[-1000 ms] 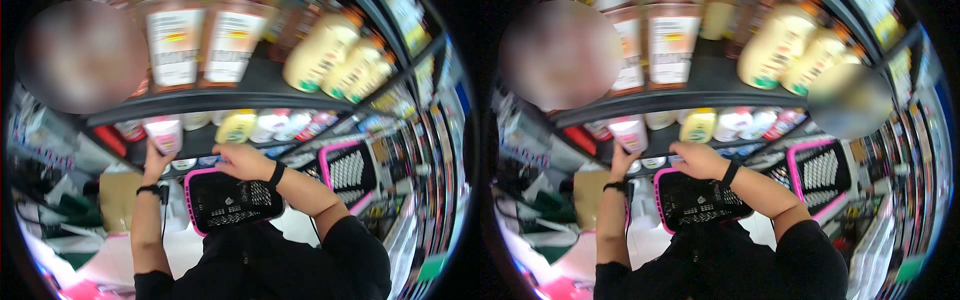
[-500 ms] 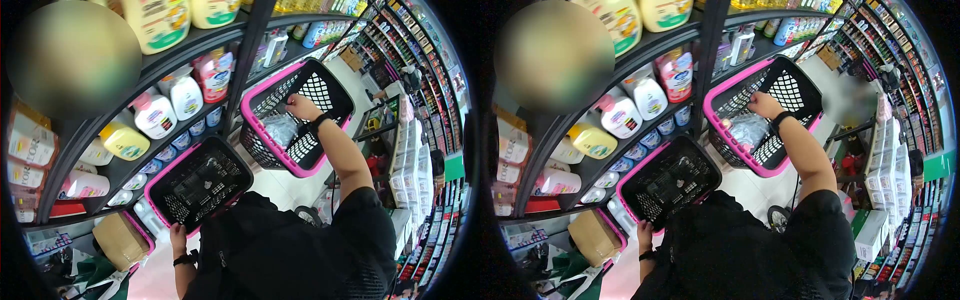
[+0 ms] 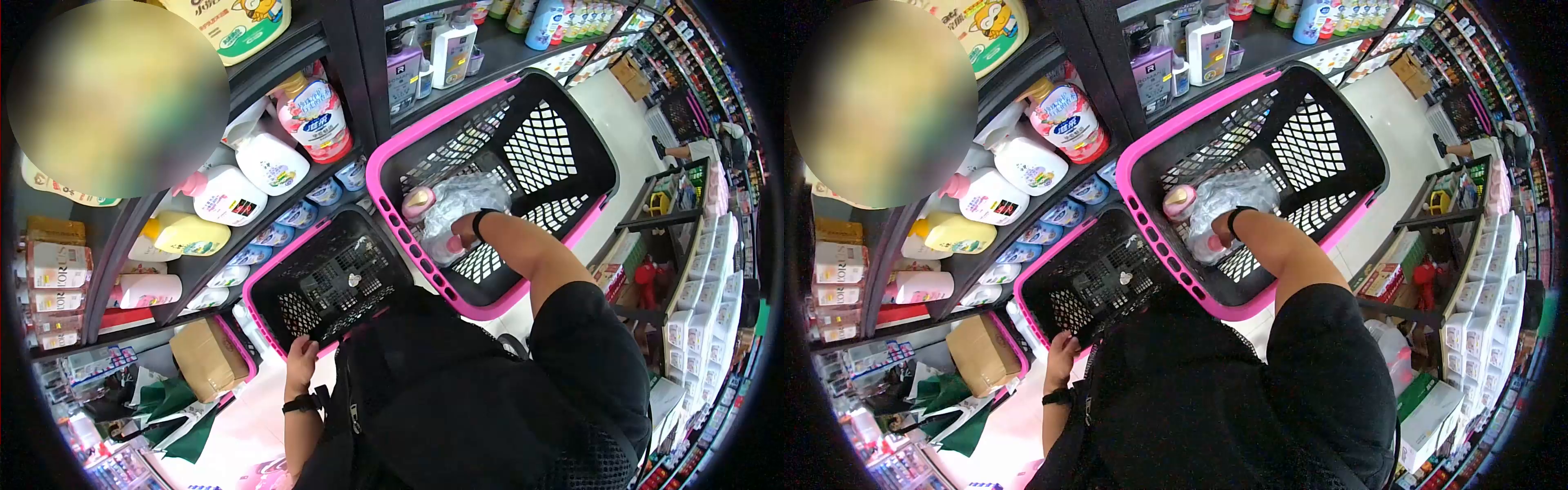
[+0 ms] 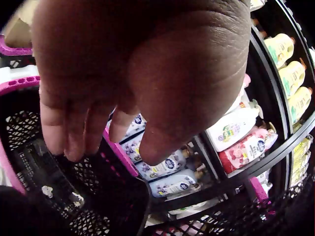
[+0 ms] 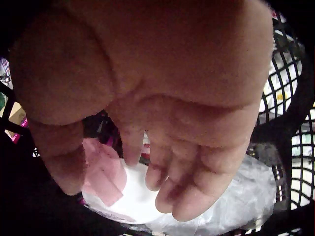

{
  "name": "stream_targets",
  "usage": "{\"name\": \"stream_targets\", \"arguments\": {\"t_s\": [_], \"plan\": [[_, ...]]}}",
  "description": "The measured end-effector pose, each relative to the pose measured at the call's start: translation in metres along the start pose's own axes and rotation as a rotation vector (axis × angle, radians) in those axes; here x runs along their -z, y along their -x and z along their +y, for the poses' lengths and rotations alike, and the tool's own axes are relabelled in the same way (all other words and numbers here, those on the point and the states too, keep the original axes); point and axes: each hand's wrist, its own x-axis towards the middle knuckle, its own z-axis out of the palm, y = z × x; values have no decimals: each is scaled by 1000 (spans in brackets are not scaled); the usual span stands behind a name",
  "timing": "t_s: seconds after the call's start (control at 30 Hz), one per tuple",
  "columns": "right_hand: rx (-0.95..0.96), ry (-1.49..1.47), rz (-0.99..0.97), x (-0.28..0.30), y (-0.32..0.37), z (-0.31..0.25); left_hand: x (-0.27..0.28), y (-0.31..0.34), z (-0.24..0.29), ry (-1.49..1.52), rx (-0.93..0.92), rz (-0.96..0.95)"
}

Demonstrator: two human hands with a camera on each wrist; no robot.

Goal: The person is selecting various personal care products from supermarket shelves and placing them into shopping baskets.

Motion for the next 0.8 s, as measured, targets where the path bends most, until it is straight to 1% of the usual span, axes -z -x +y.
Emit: {"name": "stream_targets", "arguments": {"t_s": [0.03, 0.1, 0.13, 0.17, 0.23, 0.3, 0.37, 0.43, 0.47, 0.57, 0.6, 0.7, 0.8], "plan": [[-30, -38, -11, 0, 8, -7, -2, 6, 1, -44, 50, -5], [22, -236, 198, -8, 21, -12, -7, 17, -2, 42, 87, 17], [-7, -183, 164, -5, 23, -21, -9, 21, -6, 64, 98, 35], [36, -128, 228, -13, 16, -21, -11, 22, -8, 84, 106, 52], [9, 34, 187, 4, 46, -56, -13, 25, -11, 87, 128, 59], [49, 236, 253, -8, 37, -55, -20, 29, -8, 85, 146, 63], [69, 250, 298, -9, 36, -52, -26, 31, 2, 73, 161, 72], [63, 265, 364, -10, 41, -56, -31, 33, 7, 70, 119, 88], [42, 113, 426, -7, 46, -55, -33, 33, 9, 69, 97, 95], [28, 105, 463, -5, 48, -59, -38, 31, 12, 46, 78, 94], [21, 120, 434, -2, 51, -61, -38, 29, 13, 27, 48, 84], [-40, 87, 487, -10, 37, -46, -34, 19, 17, -64, -6, 79], [-43, 88, 468, 20, 97, -58, -31, 20, 44, -2, -101, 117]]}}
